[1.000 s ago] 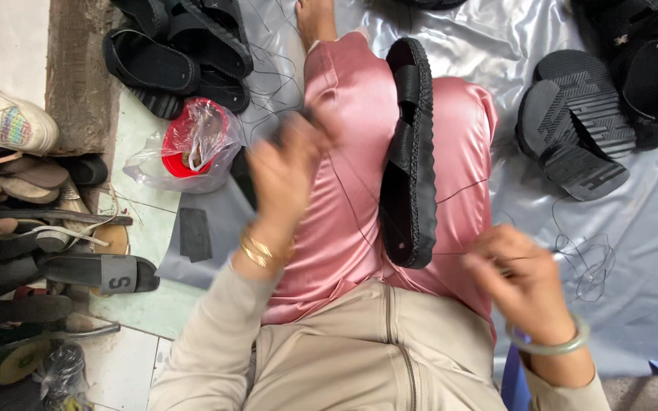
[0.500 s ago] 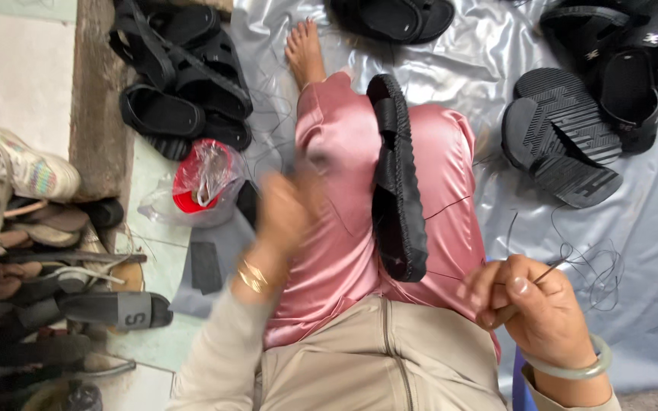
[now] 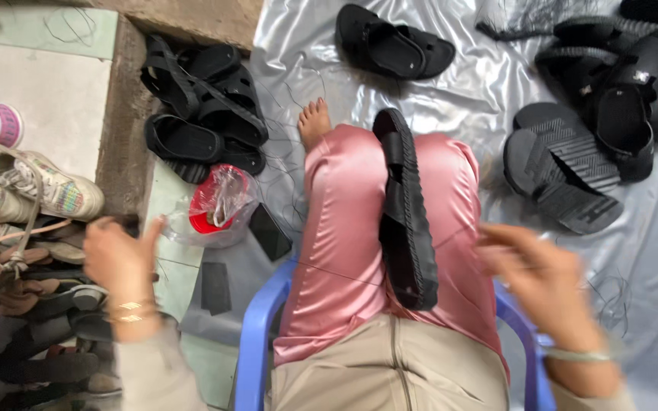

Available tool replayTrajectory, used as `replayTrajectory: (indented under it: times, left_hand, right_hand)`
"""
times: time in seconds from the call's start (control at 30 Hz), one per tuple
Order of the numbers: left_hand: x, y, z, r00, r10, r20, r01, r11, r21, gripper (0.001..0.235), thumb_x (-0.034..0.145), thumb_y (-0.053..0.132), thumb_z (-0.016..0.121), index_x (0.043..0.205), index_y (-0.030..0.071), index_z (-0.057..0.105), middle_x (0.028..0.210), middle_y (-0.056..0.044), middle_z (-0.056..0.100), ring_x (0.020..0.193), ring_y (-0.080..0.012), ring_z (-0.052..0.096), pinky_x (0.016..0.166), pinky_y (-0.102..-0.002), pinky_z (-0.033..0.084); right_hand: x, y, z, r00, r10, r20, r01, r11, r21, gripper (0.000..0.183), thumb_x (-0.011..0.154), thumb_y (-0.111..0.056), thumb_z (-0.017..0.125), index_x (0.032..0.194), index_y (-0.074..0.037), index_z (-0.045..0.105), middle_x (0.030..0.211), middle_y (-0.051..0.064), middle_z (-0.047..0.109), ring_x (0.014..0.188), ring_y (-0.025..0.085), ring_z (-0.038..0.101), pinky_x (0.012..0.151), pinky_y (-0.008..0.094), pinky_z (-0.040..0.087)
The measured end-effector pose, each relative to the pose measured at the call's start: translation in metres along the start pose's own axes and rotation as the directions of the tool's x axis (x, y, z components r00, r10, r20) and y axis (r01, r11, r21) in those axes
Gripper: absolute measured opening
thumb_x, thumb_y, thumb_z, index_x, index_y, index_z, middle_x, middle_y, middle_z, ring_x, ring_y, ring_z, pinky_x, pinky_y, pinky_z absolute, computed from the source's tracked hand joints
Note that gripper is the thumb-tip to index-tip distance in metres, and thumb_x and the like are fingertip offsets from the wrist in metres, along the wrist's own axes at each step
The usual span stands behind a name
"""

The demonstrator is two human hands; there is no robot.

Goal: The person sits cross-legged on a chair and sews a black slip-on shoe using a needle and thread. They repeatedly push the needle through the shoe's sole and pull the thread tight to secure the stitching.

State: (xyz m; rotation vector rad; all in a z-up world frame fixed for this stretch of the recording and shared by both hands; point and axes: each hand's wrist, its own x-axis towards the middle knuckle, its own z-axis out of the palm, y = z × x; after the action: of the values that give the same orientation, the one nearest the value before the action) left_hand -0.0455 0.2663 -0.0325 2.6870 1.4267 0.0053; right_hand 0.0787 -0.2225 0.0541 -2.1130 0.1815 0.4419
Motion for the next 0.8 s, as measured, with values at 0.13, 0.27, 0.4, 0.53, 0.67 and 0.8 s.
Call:
replayTrajectory:
  times: [0.13,0.27,0.4,0.53,0.67,0.8]
  left_hand:
    - [-0.076,0.118,-0.043,0.962,0.147,0.23,-0.04,0.909,-0.415,0.023,0.07,0.036,0.074,0.083,0.018,0.066,0.059,-0.002,0.061,0.054,-0.0142,0.052,0.056,-0.034,0.043]
    - [-0.174,0.17,-0.043,0.529,0.736,-0.423,-0.806,0.28,-0.522,0.028,0.079,0.024,0.072,0.087,-0.001,0.062,0.085,-0.015,0.061,0.076,-0.0318,0.057,0.065,-0.04,0.047]
    - [-0.204,0.179,-0.04,0.42,0.817,-0.395,-0.811,0.142,-0.568,0.053,0.08,0.051,0.059,0.069,-0.001,0.064,0.089,-0.012,0.061,0.072,-0.028,0.058,0.057,-0.04,0.046]
    - [-0.217,0.187,-0.023,0.384,0.863,-0.329,-0.787,0.119,-0.606,0.051,0.072,0.05,0.067,0.069,0.0,0.057,0.083,-0.012,0.054,0.056,-0.0273,0.054,0.045,-0.04,0.042]
    - [-0.225,0.205,0.001,0.411,0.831,-0.375,-0.759,0.084,-0.645,0.043,0.077,0.04,0.066,0.058,0.003,0.057,0.086,-0.008,0.056,0.057,-0.0245,0.061,0.049,-0.032,0.048]
    - [-0.228,0.217,0.013,0.428,0.856,-0.29,-0.73,0.139,-0.669,0.04,0.078,0.038,0.065,0.061,0.002,0.058,0.085,-0.008,0.055,0.056,-0.0276,0.061,0.048,-0.036,0.049]
  right_hand:
    - [0.009,-0.034,0.055,0.935,-0.195,0.296,0.329,0.787,-0.522,0.076,0.067,-0.053,0.064,0.134,-0.026,0.038,0.07,0.001,0.067,0.07,0.024,0.067,0.064,0.038,0.047]
    - [0.003,-0.047,0.072,0.941,-0.208,0.267,0.333,0.713,-0.618,0.065,0.073,-0.039,0.056,0.134,-0.031,0.037,0.078,0.008,0.067,0.072,0.04,0.062,0.058,0.052,0.047]
    - [-0.018,-0.03,0.077,0.832,-0.536,0.144,0.519,0.661,-0.542,0.056,0.075,-0.029,0.059,0.129,-0.018,0.047,0.123,-0.003,0.06,0.041,0.018,0.057,0.047,0.036,0.047]
    - [-0.016,-0.026,0.071,0.846,-0.533,-0.004,0.466,0.745,-0.478,0.054,0.077,-0.026,0.059,0.129,-0.014,0.049,0.121,0.004,0.061,0.062,0.022,0.061,0.061,0.036,0.046]
    - [0.015,0.006,0.062,0.812,-0.574,-0.107,0.511,0.787,-0.345,0.058,0.073,-0.021,0.067,0.129,-0.015,0.054,0.109,0.009,0.065,0.086,0.037,0.062,0.073,0.046,0.049]
    - [0.037,0.028,0.062,0.853,-0.515,-0.089,0.484,0.843,-0.234,0.056,0.072,-0.019,0.069,0.127,-0.019,0.056,0.099,0.005,0.067,0.087,0.033,0.063,0.072,0.04,0.049]
